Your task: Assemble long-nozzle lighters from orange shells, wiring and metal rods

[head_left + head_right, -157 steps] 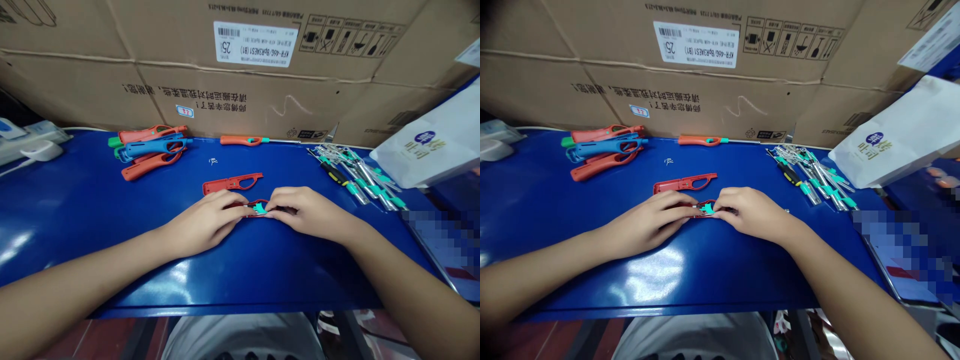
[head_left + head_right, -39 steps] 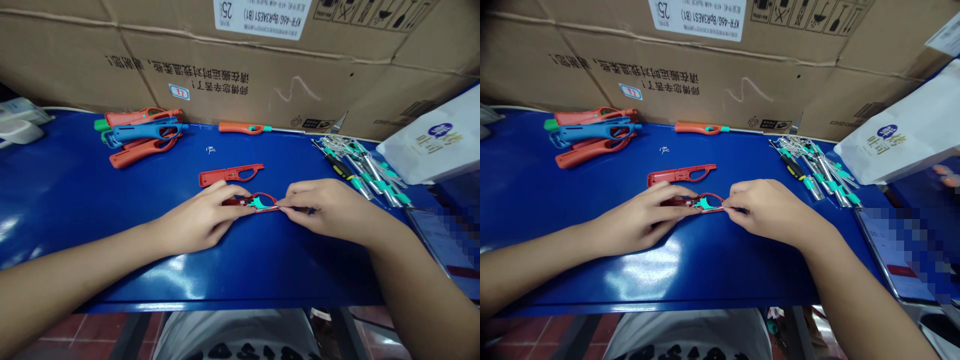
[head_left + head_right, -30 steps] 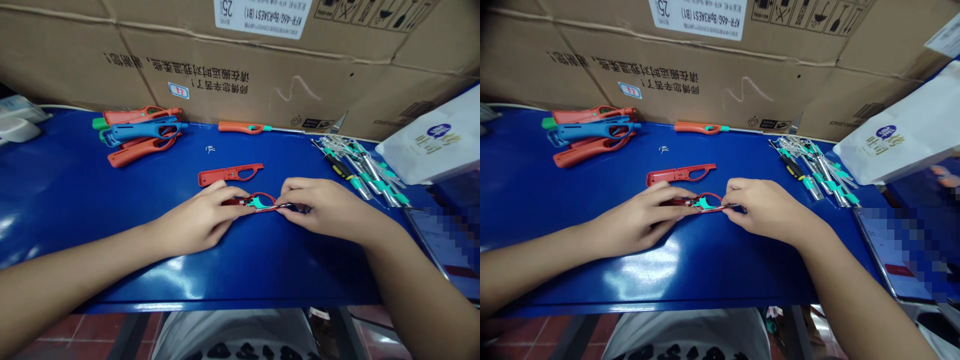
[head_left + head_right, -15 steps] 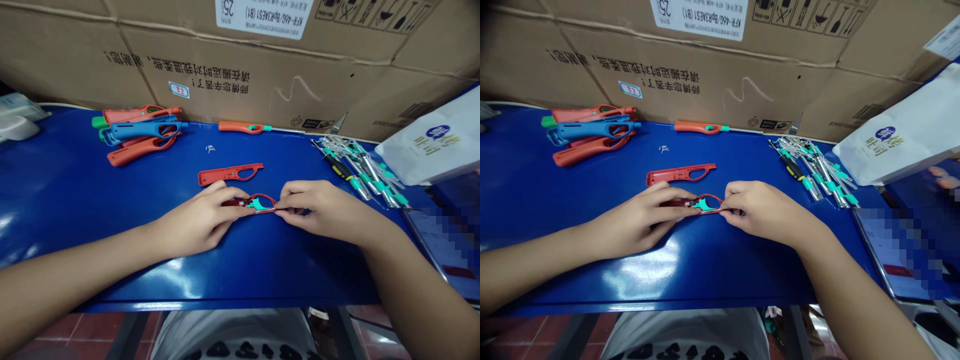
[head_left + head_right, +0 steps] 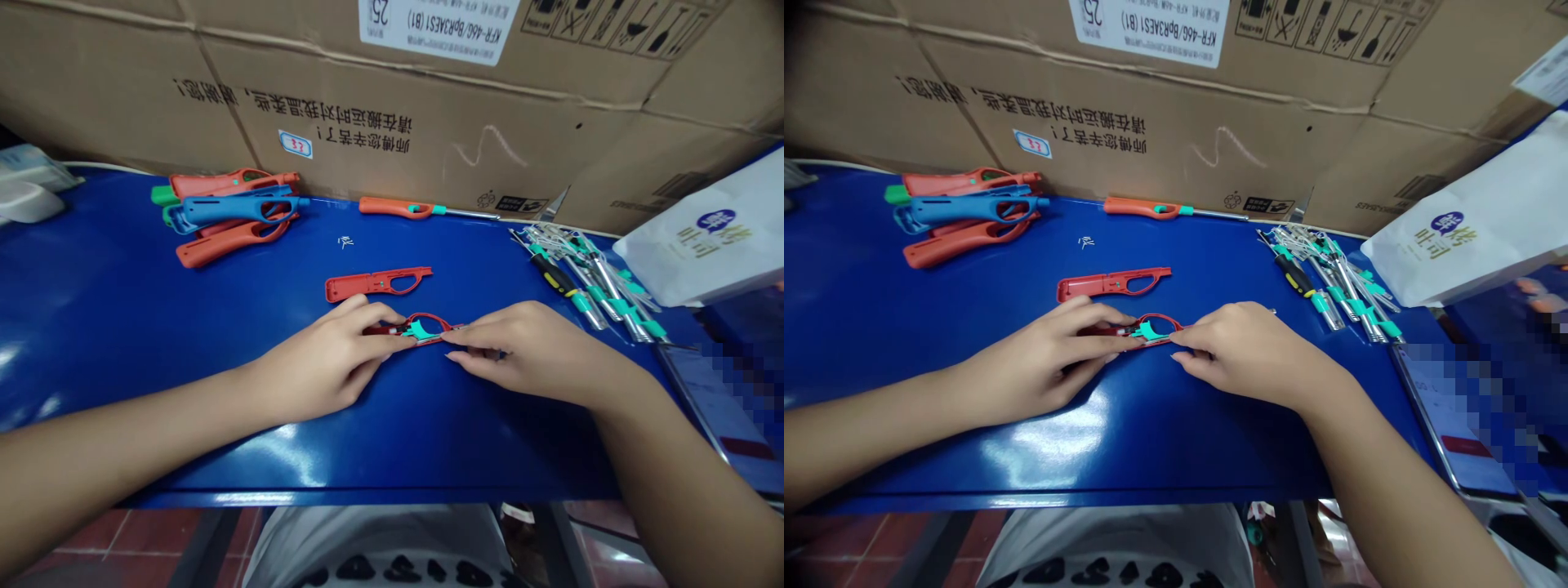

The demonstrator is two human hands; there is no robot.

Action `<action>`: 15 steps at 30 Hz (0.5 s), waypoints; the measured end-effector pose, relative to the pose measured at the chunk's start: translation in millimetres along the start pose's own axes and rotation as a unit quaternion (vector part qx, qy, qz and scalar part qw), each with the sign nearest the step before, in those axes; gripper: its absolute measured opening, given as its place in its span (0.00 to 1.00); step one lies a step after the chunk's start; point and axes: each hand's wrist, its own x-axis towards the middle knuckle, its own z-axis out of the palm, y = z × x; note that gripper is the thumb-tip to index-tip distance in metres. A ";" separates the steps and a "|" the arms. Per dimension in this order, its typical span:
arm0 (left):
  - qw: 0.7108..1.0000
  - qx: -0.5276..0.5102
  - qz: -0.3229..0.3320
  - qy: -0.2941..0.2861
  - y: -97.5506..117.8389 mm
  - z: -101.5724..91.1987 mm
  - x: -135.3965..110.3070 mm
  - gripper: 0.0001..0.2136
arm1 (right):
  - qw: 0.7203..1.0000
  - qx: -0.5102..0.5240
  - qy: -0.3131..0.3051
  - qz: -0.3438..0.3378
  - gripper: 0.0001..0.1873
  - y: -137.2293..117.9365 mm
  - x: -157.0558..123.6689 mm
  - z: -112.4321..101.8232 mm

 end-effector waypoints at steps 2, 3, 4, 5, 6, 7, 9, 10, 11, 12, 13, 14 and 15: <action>1.000 0.001 -0.004 0.004 0.5 0.4 -0.7 0.20 | 1.000 -0.001 -0.007 0.004 0.12 -0.8 0.9 -0.1; 1.000 0.000 -0.006 0.007 1.0 0.5 -0.9 0.20 | 1.000 0.003 -0.011 0.005 0.12 -0.9 1.3 0.0; 1.000 -0.002 -0.008 0.008 1.6 0.5 -1.1 0.20 | 1.000 0.010 -0.013 0.005 0.12 -0.8 1.7 0.1; 1.000 -0.004 -0.011 0.009 2.2 0.4 -1.2 0.20 | 1.000 0.019 -0.012 0.002 0.12 -0.5 1.9 0.2; 1.000 -0.006 -0.012 0.009 2.9 0.3 -1.3 0.20 | 1.000 0.028 -0.010 -0.003 0.12 0.1 2.1 0.3; 1.000 -0.008 -0.014 0.009 3.4 0.1 -1.3 0.20 | 0.999 0.036 -0.007 -0.008 0.12 0.6 2.0 0.4; 1.000 -0.009 -0.014 0.004 4.1 -0.2 -1.3 0.21 | 0.999 0.047 -0.006 -0.018 0.12 1.7 1.5 0.1; 1.000 -0.009 -0.013 0.002 4.1 -0.2 -1.3 0.22 | 0.998 0.050 -0.008 -0.021 0.12 1.9 1.0 -0.1; 1.000 -0.009 -0.011 0.002 4.0 -0.3 -1.3 0.22 | 0.998 0.052 -0.010 -0.022 0.12 2.0 0.6 -0.4; 1.000 -0.009 -0.009 0.001 3.7 -0.2 -1.4 0.22 | 0.998 0.055 -0.010 -0.024 0.12 1.9 0.1 -0.7; 1.000 -0.008 -0.006 0.002 3.4 -0.2 -1.4 0.23 | 0.998 0.056 -0.007 -0.026 0.12 1.7 -0.3 -0.8; 1.000 -0.006 -0.004 0.004 3.1 -0.2 -1.4 0.23 | 0.998 0.056 -0.003 -0.026 0.12 1.4 -0.7 -0.9; 1.000 -0.003 -0.002 0.005 2.9 -0.1 -1.4 0.23 | 0.998 0.055 0.000 -0.027 0.12 1.0 -0.8 -0.7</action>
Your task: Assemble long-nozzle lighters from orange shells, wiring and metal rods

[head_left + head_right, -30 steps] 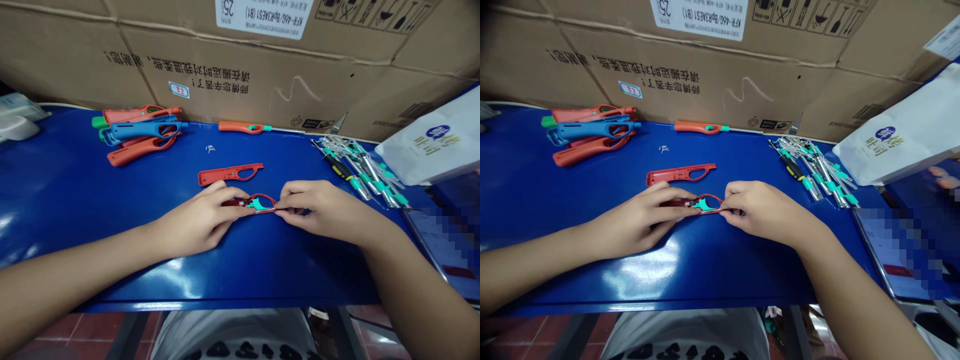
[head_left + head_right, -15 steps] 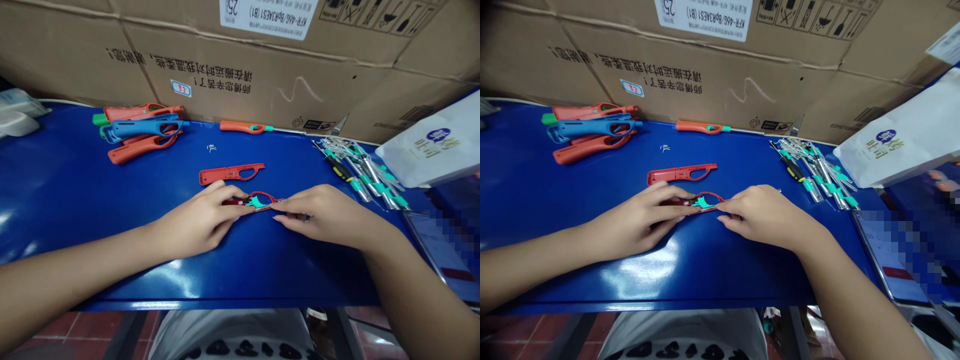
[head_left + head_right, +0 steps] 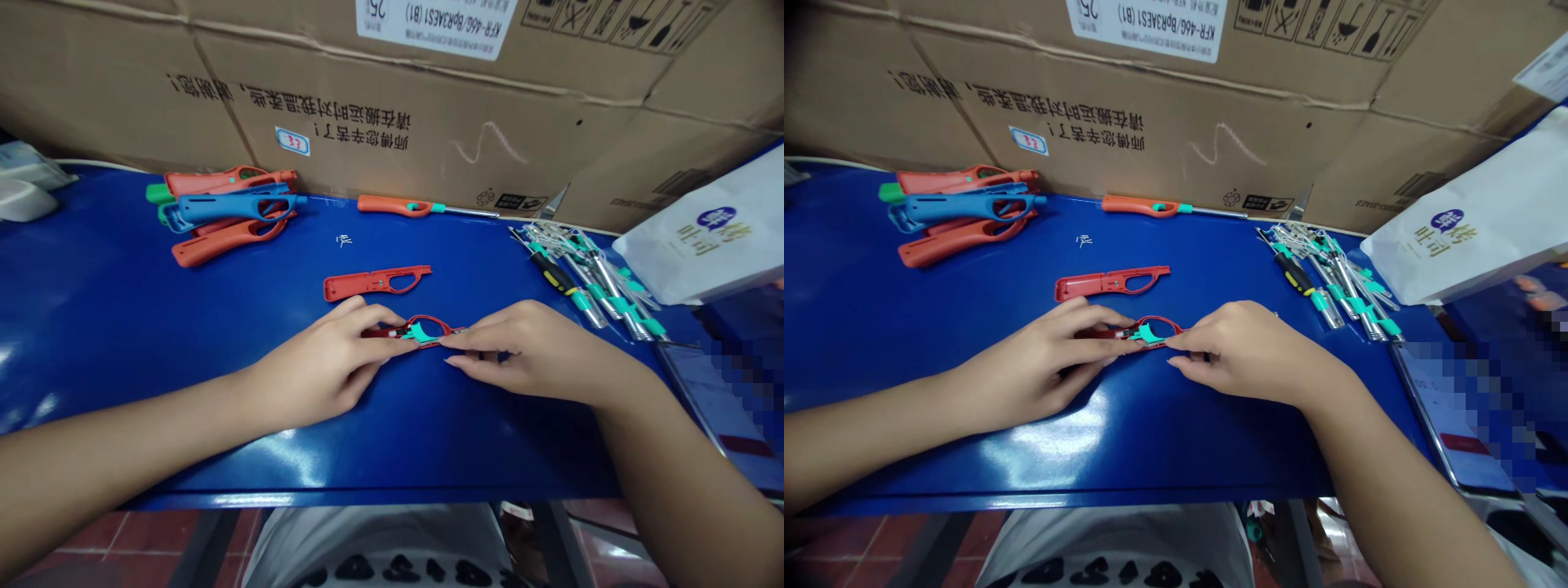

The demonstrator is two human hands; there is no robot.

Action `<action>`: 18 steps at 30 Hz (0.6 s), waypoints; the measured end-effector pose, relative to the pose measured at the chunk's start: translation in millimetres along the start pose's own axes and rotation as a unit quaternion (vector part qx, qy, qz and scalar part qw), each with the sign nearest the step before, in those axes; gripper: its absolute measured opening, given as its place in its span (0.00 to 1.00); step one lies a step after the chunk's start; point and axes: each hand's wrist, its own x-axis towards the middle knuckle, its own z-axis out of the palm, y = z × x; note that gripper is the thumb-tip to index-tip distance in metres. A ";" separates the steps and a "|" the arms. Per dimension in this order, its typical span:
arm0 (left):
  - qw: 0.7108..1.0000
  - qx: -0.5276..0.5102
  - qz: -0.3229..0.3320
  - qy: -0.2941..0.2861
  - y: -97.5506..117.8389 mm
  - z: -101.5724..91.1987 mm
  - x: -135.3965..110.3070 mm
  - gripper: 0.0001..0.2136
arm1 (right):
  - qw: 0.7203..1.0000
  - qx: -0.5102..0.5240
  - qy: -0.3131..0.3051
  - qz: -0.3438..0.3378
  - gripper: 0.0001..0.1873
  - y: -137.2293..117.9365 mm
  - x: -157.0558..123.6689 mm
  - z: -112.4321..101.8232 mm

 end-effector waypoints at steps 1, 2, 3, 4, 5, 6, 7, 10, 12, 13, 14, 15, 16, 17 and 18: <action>1.000 0.003 0.001 0.000 -0.2 0.0 0.0 0.23 | 1.000 -0.002 0.001 0.000 0.12 -0.4 0.0 0.3; 1.000 0.006 0.002 -0.001 -0.3 -0.1 0.1 0.23 | 1.000 -0.004 0.000 0.000 0.12 -0.7 0.1 0.6; 1.000 0.008 0.002 -0.002 -0.3 -0.2 0.3 0.22 | 1.000 -0.005 -0.003 0.001 0.13 -0.9 0.4 1.0; 1.000 0.009 0.002 -0.004 -0.3 -0.4 0.5 0.22 | 1.000 -0.004 -0.008 0.002 0.13 -1.2 0.7 1.3; 1.000 0.009 0.001 -0.007 -0.2 -0.6 0.8 0.22 | 1.000 -0.003 -0.013 0.002 0.13 -1.5 1.0 1.4; 1.000 0.010 0.001 -0.009 -0.1 -0.8 1.1 0.22 | 1.000 0.000 -0.018 0.003 0.13 -1.9 1.3 1.5; 1.000 0.011 0.001 -0.012 0.0 -1.1 1.5 0.22 | 1.000 0.002 -0.023 0.005 0.13 -2.4 1.5 1.4; 0.999 0.027 0.009 -0.024 0.4 -1.8 2.4 0.21 | 0.999 0.011 -0.035 0.011 0.11 -4.1 1.9 1.0; 0.999 0.043 0.017 -0.029 0.7 -2.4 2.6 0.21 | 0.999 0.018 -0.036 0.015 0.11 -4.8 2.1 0.9; 0.998 0.051 0.019 -0.030 0.9 -2.7 2.6 0.21 | 0.999 0.021 -0.034 0.017 0.11 -4.9 2.2 1.0; 0.998 0.057 0.022 -0.030 1.1 -3.0 2.6 0.21 | 0.999 0.023 -0.031 0.019 0.12 -4.8 2.3 1.0; 0.997 0.061 0.023 -0.029 1.2 -3.4 2.6 0.21 | 0.999 0.025 -0.028 0.020 0.13 -4.6 2.4 1.1; 0.997 0.064 0.024 -0.027 1.3 -3.8 2.5 0.21 | 0.999 0.025 -0.026 0.019 0.14 -4.3 2.3 1.1; 0.997 0.065 0.025 -0.024 1.4 -4.1 2.5 0.21 | 0.999 0.025 -0.025 0.019 0.14 -4.0 2.3 1.2; 0.997 0.066 0.027 -0.021 1.4 -4.4 2.4 0.21 | 0.999 0.025 -0.024 0.018 0.15 -3.8 2.1 1.3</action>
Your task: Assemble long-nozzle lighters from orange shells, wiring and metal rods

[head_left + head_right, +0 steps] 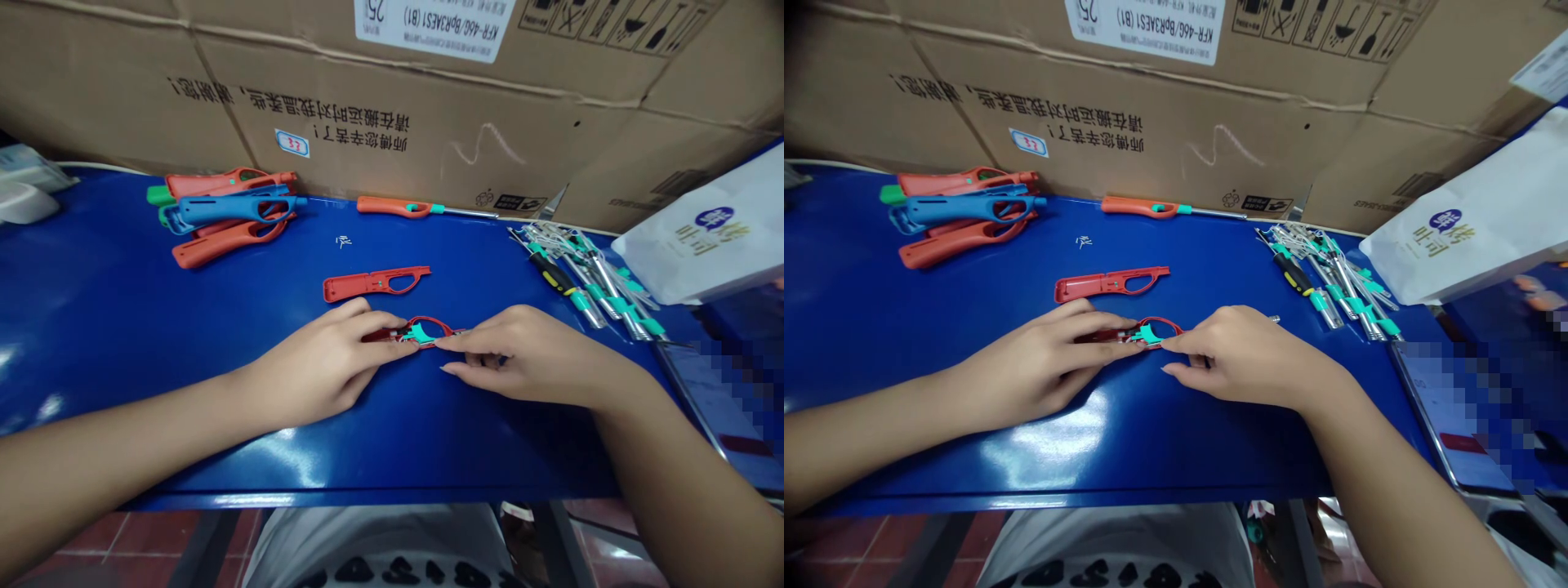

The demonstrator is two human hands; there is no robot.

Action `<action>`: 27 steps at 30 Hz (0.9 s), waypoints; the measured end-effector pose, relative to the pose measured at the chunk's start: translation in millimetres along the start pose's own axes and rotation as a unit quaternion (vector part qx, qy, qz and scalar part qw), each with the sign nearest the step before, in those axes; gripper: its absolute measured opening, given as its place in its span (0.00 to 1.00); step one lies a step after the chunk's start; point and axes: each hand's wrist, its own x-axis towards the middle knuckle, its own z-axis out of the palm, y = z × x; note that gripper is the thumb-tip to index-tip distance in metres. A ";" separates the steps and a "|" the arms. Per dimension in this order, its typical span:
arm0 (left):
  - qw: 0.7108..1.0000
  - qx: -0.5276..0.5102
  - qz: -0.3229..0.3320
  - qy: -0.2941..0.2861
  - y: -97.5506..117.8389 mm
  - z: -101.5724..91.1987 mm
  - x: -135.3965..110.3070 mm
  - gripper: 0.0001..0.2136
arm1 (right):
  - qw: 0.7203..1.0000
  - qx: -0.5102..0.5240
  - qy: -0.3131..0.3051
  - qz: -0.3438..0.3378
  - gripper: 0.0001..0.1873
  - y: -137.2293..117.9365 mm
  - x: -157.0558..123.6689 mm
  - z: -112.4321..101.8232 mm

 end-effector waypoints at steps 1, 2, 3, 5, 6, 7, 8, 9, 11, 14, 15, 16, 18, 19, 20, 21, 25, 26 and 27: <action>1.000 0.001 0.002 0.004 -0.1 -0.2 -0.1 0.21 | 1.000 0.000 0.001 0.000 0.15 0.2 -0.2 0.1; 1.000 0.002 0.005 0.007 -0.2 -0.3 -0.2 0.20 | 1.000 0.000 0.001 -0.001 0.15 0.2 -0.4 0.3; 1.000 0.005 0.008 0.010 -0.5 -0.3 -0.4 0.20 | 1.000 0.000 0.000 0.000 0.15 0.2 -0.5 0.4; 1.000 0.011 0.013 0.014 -1.2 0.2 -0.9 0.20 | 1.000 0.002 -0.002 0.000 0.15 0.0 -0.4 0.7; 1.000 0.012 0.014 0.016 -1.7 0.7 -1.3 0.20 | 1.000 0.002 -0.004 0.001 0.15 -0.2 -0.2 0.9; 1.000 0.012 0.015 0.019 -2.2 1.1 -1.6 0.20 | 1.000 0.003 -0.006 0.002 0.15 -0.4 0.0 0.9; 1.000 0.012 0.015 0.021 -2.8 1.6 -1.9 0.20 | 1.000 0.003 -0.008 0.005 0.15 -0.6 0.3 0.9; 1.000 0.010 0.016 0.023 -3.5 2.1 -2.1 0.20 | 1.000 0.003 -0.010 0.007 0.15 -0.8 0.5 0.9; 1.000 0.003 0.015 0.027 -4.7 2.9 -2.4 0.19 | 1.000 0.001 -0.012 0.008 0.15 -1.3 0.9 0.9; 0.999 -0.007 0.014 0.034 -5.8 3.6 -2.0 0.18 | 1.000 -0.004 -0.006 0.000 0.13 -2.6 1.4 1.5; 0.999 -0.009 0.014 0.037 -5.9 3.7 -1.7 0.18 | 1.000 -0.006 -0.002 -0.004 0.13 -3.2 1.7 1.9; 0.999 -0.011 0.013 0.039 -5.8 3.7 -1.4 0.17 | 1.000 -0.007 0.002 -0.008 0.14 -3.7 2.0 2.3; 0.999 -0.016 0.010 0.046 -5.4 3.9 -0.8 0.16 | 1.000 -0.008 0.005 -0.014 0.15 -4.8 2.7 3.4; 0.998 -0.022 0.007 0.050 -5.1 4.0 -0.6 0.16 | 1.000 -0.009 0.004 -0.014 0.15 -5.3 3.0 3.9; 0.998 -0.029 0.003 0.055 -4.8 4.2 -0.4 0.15 | 1.000 -0.011 0.001 -0.013 0.14 -5.6 3.3 4.4; 0.998 -0.036 -0.001 0.057 -4.6 4.3 -0.3 0.15 | 1.000 -0.011 -0.002 -0.012 0.14 -5.7 3.6 4.8; 0.998 -0.041 -0.002 0.049 -4.9 4.8 -0.5 0.16 | 1.000 -0.013 -0.007 -0.009 0.12 -5.5 4.0 5.4; 0.998 -0.039 -0.002 0.045 -5.1 4.8 -0.6 0.16 | 1.000 -0.014 -0.009 -0.011 0.12 -5.4 3.9 5.3; 0.998 -0.039 -0.001 0.043 -5.3 4.8 -0.8 0.17 | 1.000 -0.015 -0.009 -0.012 0.12 -5.5 3.9 5.1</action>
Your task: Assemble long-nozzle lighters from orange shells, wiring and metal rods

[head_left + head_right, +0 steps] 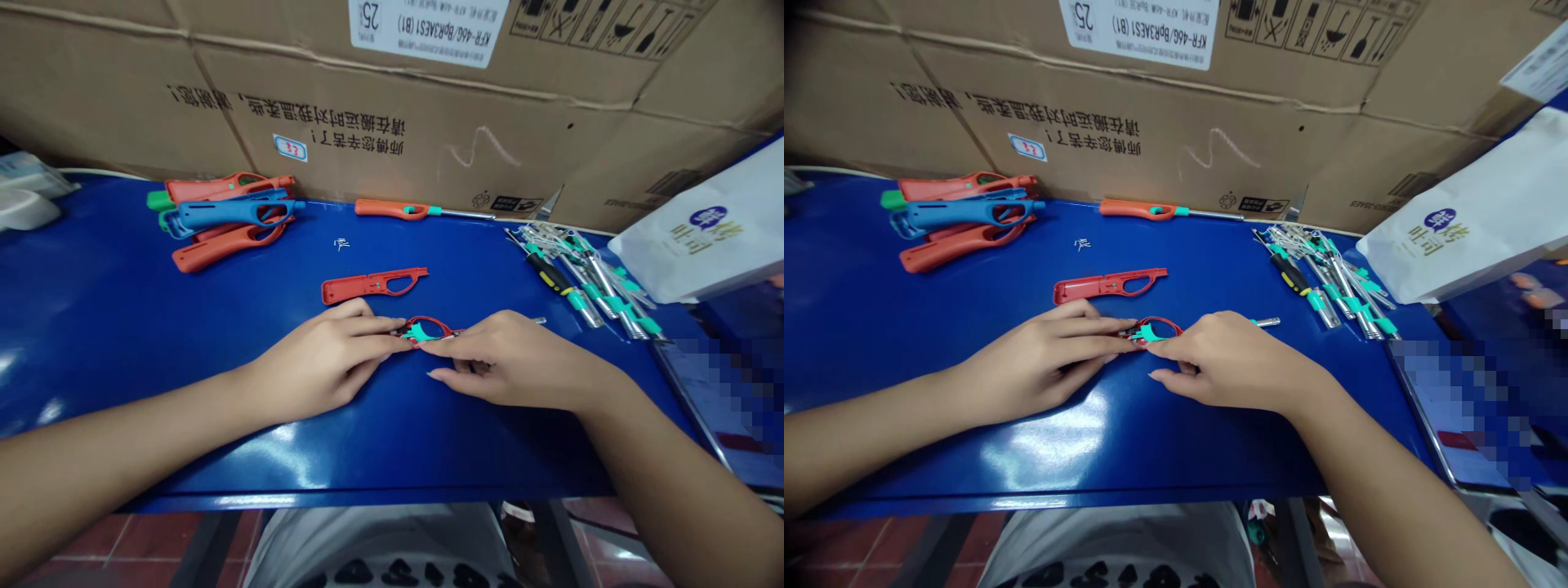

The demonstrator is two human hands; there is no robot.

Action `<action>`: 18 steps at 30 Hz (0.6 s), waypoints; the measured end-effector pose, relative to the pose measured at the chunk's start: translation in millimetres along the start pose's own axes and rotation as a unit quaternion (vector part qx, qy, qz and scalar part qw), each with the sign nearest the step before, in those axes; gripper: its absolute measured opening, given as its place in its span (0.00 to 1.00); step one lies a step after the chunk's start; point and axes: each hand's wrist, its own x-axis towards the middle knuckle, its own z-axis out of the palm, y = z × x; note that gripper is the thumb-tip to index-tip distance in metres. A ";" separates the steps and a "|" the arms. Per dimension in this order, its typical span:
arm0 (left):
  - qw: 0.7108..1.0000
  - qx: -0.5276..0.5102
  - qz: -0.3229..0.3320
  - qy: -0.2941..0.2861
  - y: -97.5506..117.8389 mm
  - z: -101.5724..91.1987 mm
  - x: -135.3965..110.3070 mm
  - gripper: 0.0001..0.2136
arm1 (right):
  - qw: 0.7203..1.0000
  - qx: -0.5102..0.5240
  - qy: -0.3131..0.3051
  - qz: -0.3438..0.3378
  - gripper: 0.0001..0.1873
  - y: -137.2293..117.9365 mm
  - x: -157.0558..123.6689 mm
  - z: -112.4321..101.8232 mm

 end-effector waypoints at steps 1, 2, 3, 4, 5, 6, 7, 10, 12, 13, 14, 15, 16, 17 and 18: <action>1.000 0.000 0.001 -0.002 -0.2 0.0 -0.1 0.17 | 1.000 -0.002 0.000 0.000 0.12 -0.1 -0.1 -0.3; 1.000 0.000 0.002 -0.003 -0.3 -0.1 -0.2 0.17 | 1.000 -0.004 0.000 0.000 0.12 -0.2 -0.2 -0.5; 1.000 0.000 0.004 -0.003 -0.4 -0.1 -0.2 0.17 | 1.000 -0.006 0.000 0.000 0.11 -0.4 -0.2 -0.7; 1.000 0.000 0.005 -0.003 -0.6 -0.1 -0.3 0.18 | 1.000 -0.009 0.001 0.001 0.11 -0.7 -0.2 -0.8; 1.000 0.000 0.006 -0.005 -0.7 -0.1 -0.3 0.18 | 1.000 -0.009 0.002 0.001 0.11 -1.0 -0.2 -0.9; 1.000 0.000 0.007 -0.006 -0.8 0.0 -0.3 0.18 | 1.000 -0.008 0.001 0.001 0.10 -1.2 -0.1 -0.8; 1.000 0.001 0.007 -0.008 -0.9 0.1 -0.2 0.18 | 1.000 -0.006 -0.001 0.002 0.10 -1.4 -0.1 -0.7; 1.000 0.004 0.007 -0.009 -1.2 0.5 0.4 0.18 | 1.000 0.001 -0.009 0.007 0.11 -1.7 0.0 -0.3; 1.000 0.004 0.009 -0.009 -1.3 0.6 0.9 0.18 | 1.000 -0.001 -0.006 0.008 0.12 -1.6 -0.2 -0.4; 1.000 0.004 0.011 -0.009 -1.2 0.5 1.0 0.18 | 1.000 -0.003 -0.001 0.007 0.12 -1.6 -0.3 -0.7; 1.000 0.004 0.012 -0.008 -1.2 0.4 1.1 0.18 | 1.000 -0.003 0.006 0.005 0.12 -1.5 -0.5 -1.1; 1.000 0.005 0.012 -0.009 -1.1 0.3 1.1 0.18 | 1.000 -0.001 0.013 0.003 0.12 -1.5 -0.7 -1.6; 1.000 0.005 0.011 -0.008 -1.0 0.2 1.0 0.18 | 1.000 0.001 0.017 0.001 0.12 -1.4 -0.9 -2.1; 1.000 0.005 0.011 -0.008 -0.8 0.1 0.9 0.18 | 1.000 0.003 0.019 0.000 0.11 -1.4 -1.0 -2.6; 1.000 0.006 0.010 -0.009 -0.7 0.0 0.9 0.18 | 1.000 0.005 0.019 0.000 0.11 -1.3 -1.0 -2.9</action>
